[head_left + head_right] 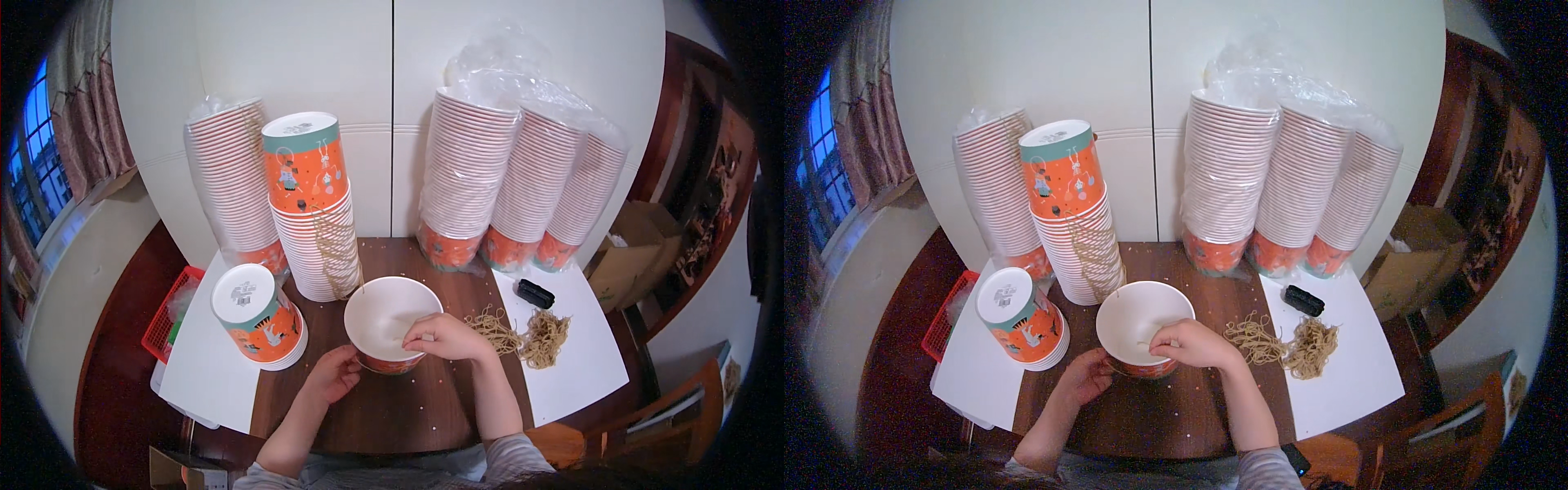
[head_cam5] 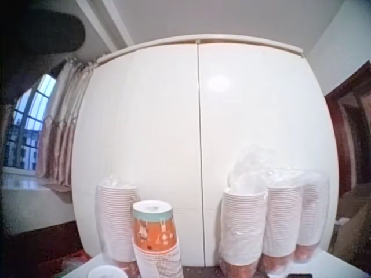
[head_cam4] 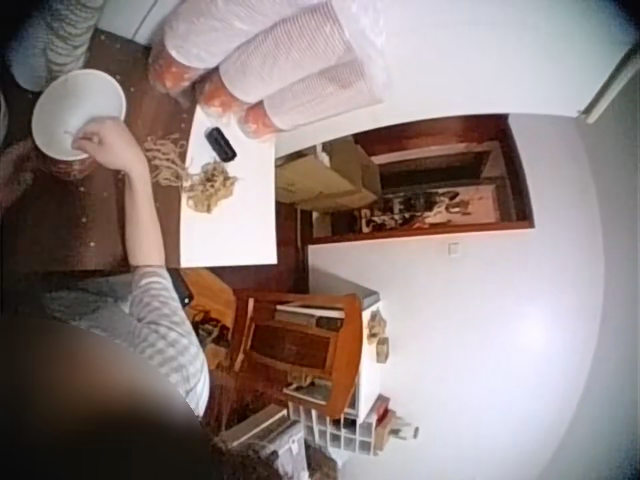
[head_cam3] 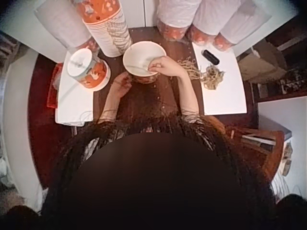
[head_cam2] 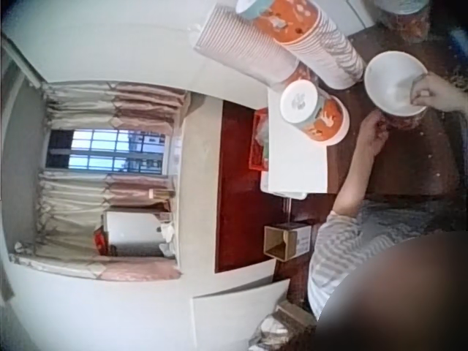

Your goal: Tying elastic strings onto decorative paper buckets for packaging in a manufacturing setting.

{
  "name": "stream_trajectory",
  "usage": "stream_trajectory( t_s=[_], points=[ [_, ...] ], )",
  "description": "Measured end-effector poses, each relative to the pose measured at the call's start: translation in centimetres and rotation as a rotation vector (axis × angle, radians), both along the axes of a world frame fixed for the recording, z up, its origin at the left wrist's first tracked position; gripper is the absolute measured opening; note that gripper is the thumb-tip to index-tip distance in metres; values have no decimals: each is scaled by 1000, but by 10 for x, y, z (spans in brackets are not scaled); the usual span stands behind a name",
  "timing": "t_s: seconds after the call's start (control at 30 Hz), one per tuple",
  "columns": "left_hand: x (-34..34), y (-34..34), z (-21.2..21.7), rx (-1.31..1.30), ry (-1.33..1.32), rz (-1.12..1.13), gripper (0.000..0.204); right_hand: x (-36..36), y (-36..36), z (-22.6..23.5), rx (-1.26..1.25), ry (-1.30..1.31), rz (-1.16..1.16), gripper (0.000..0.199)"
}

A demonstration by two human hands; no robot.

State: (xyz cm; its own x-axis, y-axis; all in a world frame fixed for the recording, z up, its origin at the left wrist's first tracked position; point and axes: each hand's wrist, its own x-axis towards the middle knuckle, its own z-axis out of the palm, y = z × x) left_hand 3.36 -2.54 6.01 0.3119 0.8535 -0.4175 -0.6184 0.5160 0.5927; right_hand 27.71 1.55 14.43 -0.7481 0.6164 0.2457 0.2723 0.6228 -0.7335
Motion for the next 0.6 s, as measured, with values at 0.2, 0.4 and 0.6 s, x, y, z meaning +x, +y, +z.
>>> stream_trajectory(
  t_s=[0.2, 0.4, 0.6],
  points=[
    [-6, -20, 9, 125, -129, -196, 8, 1, -2, 2, 35, -23, -52, 11],
    [0, -37, 49, 293, 19, -375, 21, 2, -4, 5, 57, -39, -86, 12],
    [18, -23, 99, 590, 575, -599, 28, 11, -4, 8, 78, 8, -58, 13]
  ],
)
